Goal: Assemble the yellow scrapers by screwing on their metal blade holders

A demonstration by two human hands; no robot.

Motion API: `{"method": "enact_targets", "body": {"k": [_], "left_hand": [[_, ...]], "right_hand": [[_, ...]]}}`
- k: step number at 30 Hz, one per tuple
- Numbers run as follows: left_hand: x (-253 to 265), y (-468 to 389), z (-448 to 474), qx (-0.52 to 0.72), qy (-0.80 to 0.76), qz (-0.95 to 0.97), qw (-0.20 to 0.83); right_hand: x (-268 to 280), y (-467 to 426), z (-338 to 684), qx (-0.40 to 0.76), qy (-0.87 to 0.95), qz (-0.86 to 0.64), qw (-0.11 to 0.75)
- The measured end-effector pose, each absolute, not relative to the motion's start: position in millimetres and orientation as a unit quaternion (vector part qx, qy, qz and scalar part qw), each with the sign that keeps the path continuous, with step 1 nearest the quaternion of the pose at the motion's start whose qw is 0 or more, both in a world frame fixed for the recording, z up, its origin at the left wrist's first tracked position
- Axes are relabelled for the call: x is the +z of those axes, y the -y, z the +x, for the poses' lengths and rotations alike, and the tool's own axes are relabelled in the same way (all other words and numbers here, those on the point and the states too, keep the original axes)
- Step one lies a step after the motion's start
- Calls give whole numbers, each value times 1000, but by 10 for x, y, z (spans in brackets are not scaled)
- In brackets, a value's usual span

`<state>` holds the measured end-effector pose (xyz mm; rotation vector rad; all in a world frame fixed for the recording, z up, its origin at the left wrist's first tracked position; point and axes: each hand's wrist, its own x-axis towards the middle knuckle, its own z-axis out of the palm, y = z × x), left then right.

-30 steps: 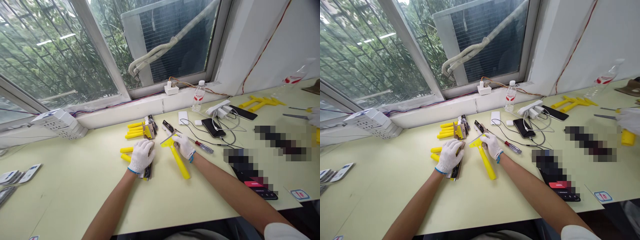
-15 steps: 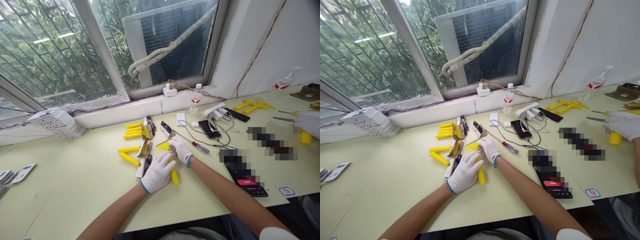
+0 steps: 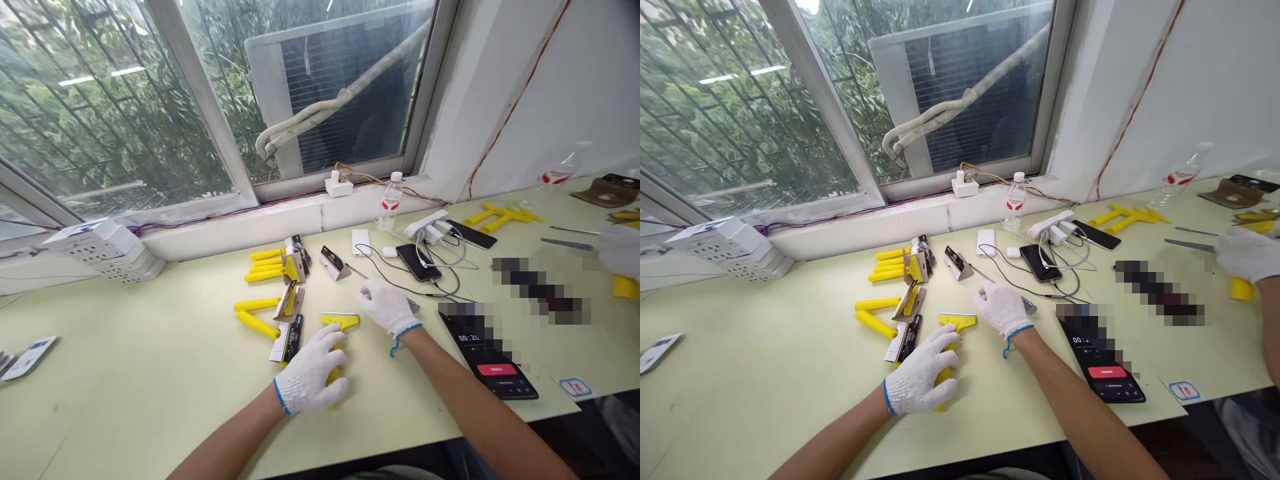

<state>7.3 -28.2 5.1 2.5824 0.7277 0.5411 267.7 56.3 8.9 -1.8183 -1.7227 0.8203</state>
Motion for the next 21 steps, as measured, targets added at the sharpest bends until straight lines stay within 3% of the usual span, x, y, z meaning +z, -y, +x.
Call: {"method": "enact_targets", "body": {"k": [4,8,11,14,18,21], "left_hand": [[62,247,8,171,-252,923,234],[70,270,4,167,-283,910,252],[54,289,23,168,-315,896,264],[6,297,29,182,-341,884,264],[-51,300,32,198,-369,873,251],[-37,305,49,219,-391,864,231]], "right_hand": [[218,-544,3012,225,625,-721,196],[272,-470,3202,118,662,-740,-27],[299,-439,3206,150,657,-735,-74],[335,-453,3205,177,651,-738,-21],[413,-473,3288,214,618,-740,158],[482,-464,3359,221,583,-744,240]]}}
